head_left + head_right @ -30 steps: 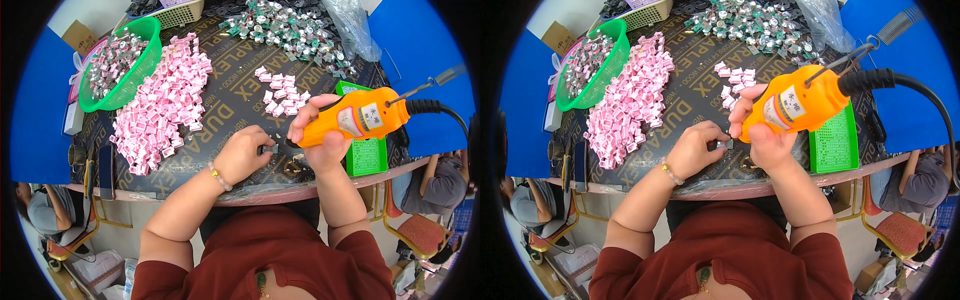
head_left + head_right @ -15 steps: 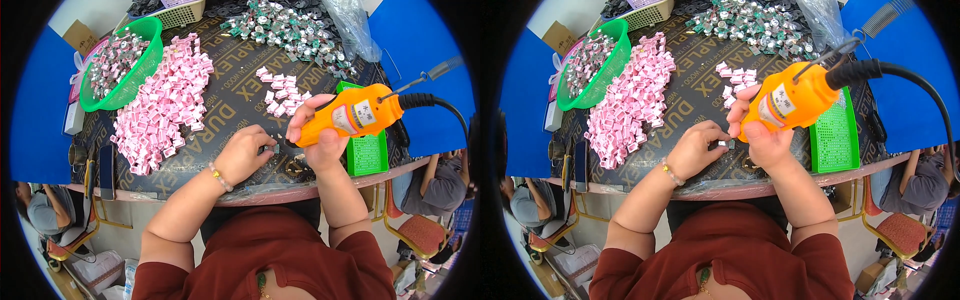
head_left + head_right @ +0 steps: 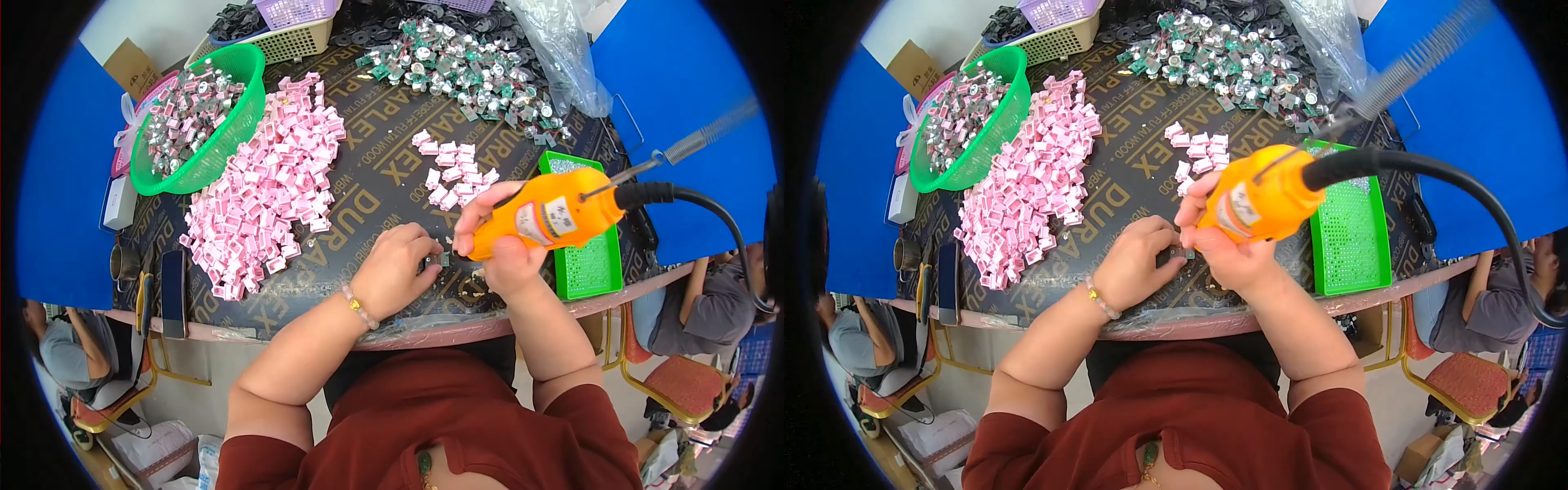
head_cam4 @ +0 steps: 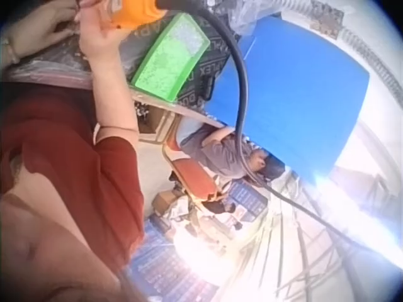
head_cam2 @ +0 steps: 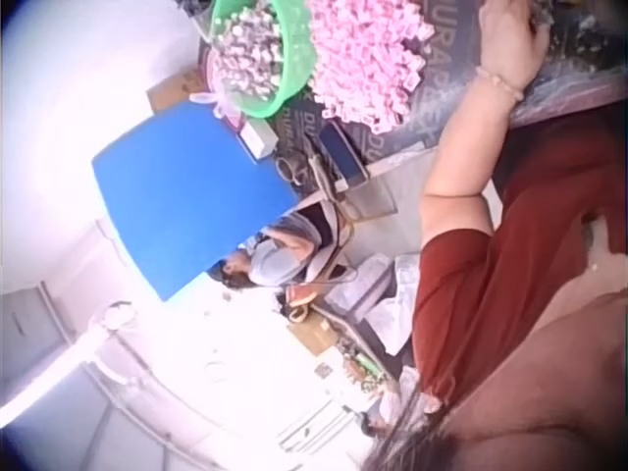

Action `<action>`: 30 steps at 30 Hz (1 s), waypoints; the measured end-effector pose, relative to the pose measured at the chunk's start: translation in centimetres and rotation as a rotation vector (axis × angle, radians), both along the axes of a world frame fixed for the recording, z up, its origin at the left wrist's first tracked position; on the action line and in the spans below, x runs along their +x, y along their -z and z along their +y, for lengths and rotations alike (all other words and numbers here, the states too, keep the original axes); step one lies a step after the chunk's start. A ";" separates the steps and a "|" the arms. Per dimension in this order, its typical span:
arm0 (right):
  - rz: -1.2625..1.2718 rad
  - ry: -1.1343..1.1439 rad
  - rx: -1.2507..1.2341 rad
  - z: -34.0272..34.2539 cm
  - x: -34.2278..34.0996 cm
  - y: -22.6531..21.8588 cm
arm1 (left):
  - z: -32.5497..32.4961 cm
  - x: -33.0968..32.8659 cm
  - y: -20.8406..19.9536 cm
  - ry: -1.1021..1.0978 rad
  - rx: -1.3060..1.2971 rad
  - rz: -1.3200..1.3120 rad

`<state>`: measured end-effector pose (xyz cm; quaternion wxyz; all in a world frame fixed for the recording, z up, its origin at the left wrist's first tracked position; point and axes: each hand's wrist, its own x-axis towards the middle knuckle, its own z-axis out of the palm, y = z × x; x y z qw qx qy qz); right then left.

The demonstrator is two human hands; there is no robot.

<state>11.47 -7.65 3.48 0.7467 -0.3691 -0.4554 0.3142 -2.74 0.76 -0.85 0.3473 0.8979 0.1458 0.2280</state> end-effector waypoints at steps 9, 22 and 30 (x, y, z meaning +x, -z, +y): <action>0.092 -0.023 0.170 -1.4 0.6 -2.0 | -0.8 0.3 -1.6 -0.071 0.139 -0.107; 0.070 0.040 0.166 -2.2 -0.1 -3.3 | -0.5 0.1 -1.0 -0.071 0.028 -0.114; 0.044 0.060 0.178 -1.7 0.0 -2.8 | -0.1 0.0 -0.4 -0.090 -0.035 -0.177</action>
